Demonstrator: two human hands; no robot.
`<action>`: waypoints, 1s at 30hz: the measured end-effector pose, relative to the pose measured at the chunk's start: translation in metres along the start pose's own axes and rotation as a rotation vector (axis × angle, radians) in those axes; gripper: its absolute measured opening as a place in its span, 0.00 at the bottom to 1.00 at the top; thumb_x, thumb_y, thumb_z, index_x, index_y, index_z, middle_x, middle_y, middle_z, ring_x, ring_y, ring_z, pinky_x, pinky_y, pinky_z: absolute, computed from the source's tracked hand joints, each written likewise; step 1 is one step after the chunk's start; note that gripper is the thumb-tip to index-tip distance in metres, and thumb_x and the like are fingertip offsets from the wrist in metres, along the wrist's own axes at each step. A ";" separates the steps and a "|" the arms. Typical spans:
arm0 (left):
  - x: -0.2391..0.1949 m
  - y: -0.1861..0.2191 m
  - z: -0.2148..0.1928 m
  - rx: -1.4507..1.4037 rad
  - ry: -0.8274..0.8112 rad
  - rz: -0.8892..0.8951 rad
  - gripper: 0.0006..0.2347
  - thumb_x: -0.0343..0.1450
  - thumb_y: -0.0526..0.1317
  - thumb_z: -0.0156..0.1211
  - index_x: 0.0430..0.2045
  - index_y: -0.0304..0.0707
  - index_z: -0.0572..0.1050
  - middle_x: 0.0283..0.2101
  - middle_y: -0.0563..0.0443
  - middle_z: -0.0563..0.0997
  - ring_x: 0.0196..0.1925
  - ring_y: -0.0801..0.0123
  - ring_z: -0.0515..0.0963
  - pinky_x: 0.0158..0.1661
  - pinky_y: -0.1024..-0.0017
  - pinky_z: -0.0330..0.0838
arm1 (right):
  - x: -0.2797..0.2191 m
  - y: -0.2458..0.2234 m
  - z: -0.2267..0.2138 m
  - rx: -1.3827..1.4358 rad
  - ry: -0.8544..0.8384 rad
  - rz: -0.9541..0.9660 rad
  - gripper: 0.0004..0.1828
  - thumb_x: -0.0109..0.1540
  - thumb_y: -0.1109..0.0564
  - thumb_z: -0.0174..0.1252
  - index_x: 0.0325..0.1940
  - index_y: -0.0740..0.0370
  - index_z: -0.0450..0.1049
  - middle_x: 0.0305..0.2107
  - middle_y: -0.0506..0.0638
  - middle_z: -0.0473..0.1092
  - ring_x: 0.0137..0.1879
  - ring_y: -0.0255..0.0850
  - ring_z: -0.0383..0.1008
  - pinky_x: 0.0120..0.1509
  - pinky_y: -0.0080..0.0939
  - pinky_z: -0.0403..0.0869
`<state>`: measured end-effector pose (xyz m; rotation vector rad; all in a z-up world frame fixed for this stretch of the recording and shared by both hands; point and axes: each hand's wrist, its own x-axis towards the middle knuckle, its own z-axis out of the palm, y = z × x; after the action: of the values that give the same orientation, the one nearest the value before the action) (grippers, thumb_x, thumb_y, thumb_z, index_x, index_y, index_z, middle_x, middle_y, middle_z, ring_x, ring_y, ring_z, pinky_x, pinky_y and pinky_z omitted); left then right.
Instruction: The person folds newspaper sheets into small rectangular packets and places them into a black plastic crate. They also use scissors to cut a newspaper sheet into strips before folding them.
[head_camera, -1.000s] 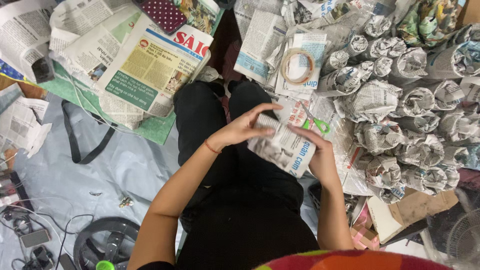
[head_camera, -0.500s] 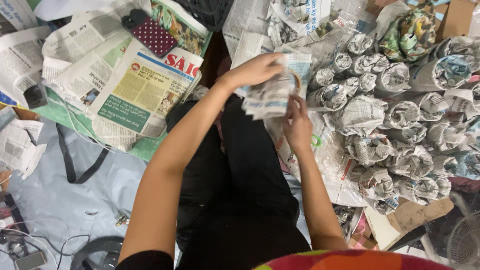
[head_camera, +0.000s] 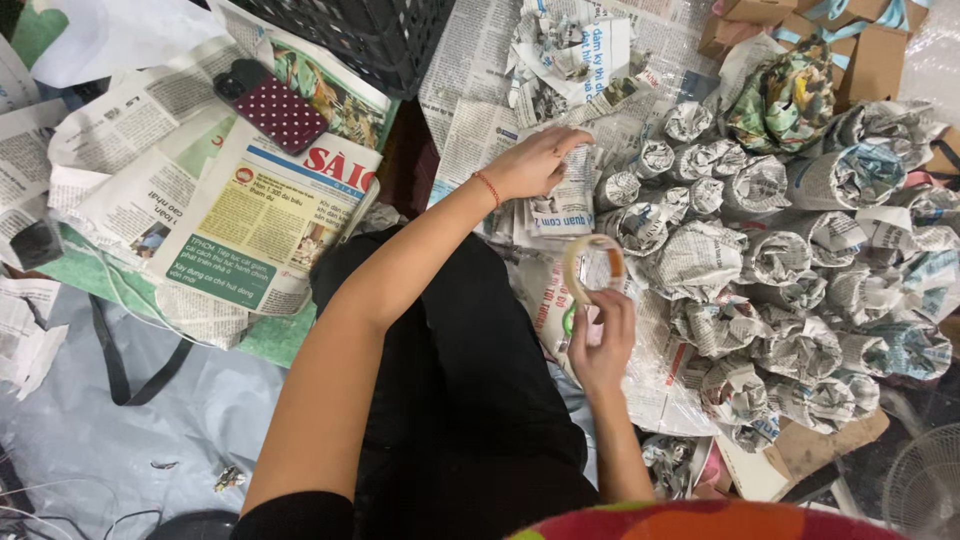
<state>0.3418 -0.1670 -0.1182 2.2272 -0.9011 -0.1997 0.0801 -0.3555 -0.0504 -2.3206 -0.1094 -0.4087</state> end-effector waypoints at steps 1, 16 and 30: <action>-0.001 0.003 0.000 0.005 0.044 0.045 0.27 0.72 0.31 0.61 0.67 0.46 0.59 0.63 0.41 0.72 0.65 0.52 0.72 0.67 0.59 0.65 | 0.001 0.004 0.010 -0.007 0.113 -0.055 0.11 0.65 0.63 0.59 0.51 0.66 0.72 0.45 0.59 0.69 0.52 0.51 0.73 0.55 0.49 0.74; -0.029 0.027 -0.079 -0.326 0.423 -0.028 0.12 0.79 0.35 0.55 0.58 0.43 0.70 0.51 0.49 0.77 0.56 0.62 0.78 0.59 0.63 0.73 | 0.101 -0.005 0.073 -0.530 -0.153 -0.286 0.15 0.65 0.54 0.59 0.54 0.60 0.76 0.53 0.61 0.71 0.69 0.62 0.66 0.67 0.49 0.72; -0.032 -0.092 -0.336 0.370 0.904 -0.218 0.17 0.66 0.30 0.62 0.49 0.34 0.70 0.49 0.39 0.78 0.53 0.44 0.77 0.55 0.55 0.71 | 0.444 -0.180 0.215 0.175 -0.039 -0.593 0.21 0.64 0.71 0.52 0.61 0.66 0.69 0.59 0.65 0.66 0.70 0.62 0.62 0.77 0.56 0.59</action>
<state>0.4972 0.0892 0.0626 2.3589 -0.1986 0.8763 0.5194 -0.0957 0.0747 -2.0904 -0.8302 -0.6155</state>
